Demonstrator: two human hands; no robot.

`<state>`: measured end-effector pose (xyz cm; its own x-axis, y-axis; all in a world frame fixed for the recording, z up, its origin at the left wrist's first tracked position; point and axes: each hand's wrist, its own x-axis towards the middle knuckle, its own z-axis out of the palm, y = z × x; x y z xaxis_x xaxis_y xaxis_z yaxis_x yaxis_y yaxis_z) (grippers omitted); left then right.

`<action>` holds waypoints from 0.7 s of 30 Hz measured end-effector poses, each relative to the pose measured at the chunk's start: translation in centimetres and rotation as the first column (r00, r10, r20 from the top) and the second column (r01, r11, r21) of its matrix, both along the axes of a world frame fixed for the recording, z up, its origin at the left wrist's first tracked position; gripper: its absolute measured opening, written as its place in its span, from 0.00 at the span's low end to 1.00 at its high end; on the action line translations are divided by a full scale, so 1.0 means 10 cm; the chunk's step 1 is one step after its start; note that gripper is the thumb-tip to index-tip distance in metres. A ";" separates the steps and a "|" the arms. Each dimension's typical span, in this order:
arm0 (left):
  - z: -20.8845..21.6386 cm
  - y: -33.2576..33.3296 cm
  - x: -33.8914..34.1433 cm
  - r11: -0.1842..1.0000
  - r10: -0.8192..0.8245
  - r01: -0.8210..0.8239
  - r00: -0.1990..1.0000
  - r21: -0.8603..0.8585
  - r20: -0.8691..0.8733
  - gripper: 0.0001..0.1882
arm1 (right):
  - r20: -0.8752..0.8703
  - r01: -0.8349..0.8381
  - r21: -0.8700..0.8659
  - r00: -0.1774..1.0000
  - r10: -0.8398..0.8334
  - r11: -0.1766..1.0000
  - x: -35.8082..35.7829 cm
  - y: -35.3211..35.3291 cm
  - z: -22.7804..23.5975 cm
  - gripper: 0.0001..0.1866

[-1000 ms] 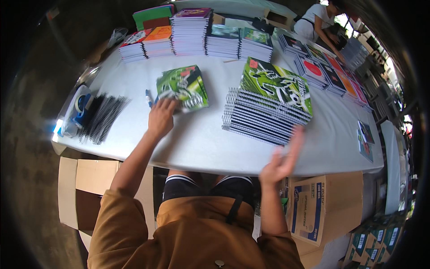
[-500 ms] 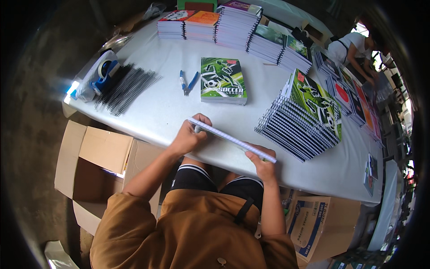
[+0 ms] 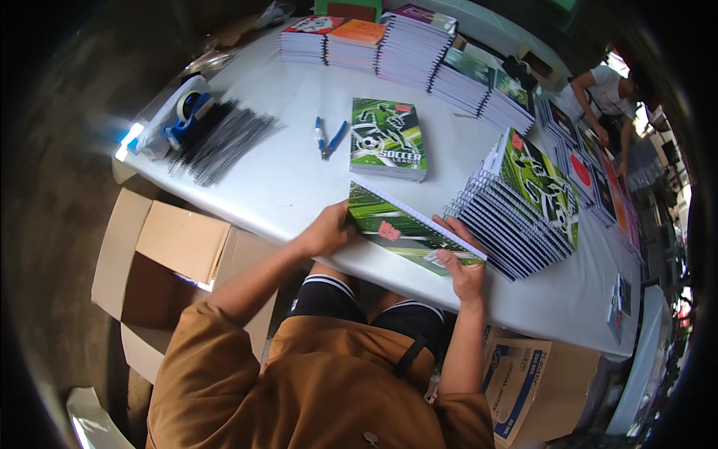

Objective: The person takes booklets from a box and a table, aligns them, and manually inserts spiral coils through the pre-punched holes to bind them.

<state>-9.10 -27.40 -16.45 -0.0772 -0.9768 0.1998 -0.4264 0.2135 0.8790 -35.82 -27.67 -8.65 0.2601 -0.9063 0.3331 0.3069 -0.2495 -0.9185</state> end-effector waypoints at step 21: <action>0.46 -0.41 1.71 0.748 0.592 -0.566 0.333 -0.346 0.734 0.19 | -0.195 0.012 -0.123 0.980 -0.036 0.992 -0.31 -0.11 -0.23 0.16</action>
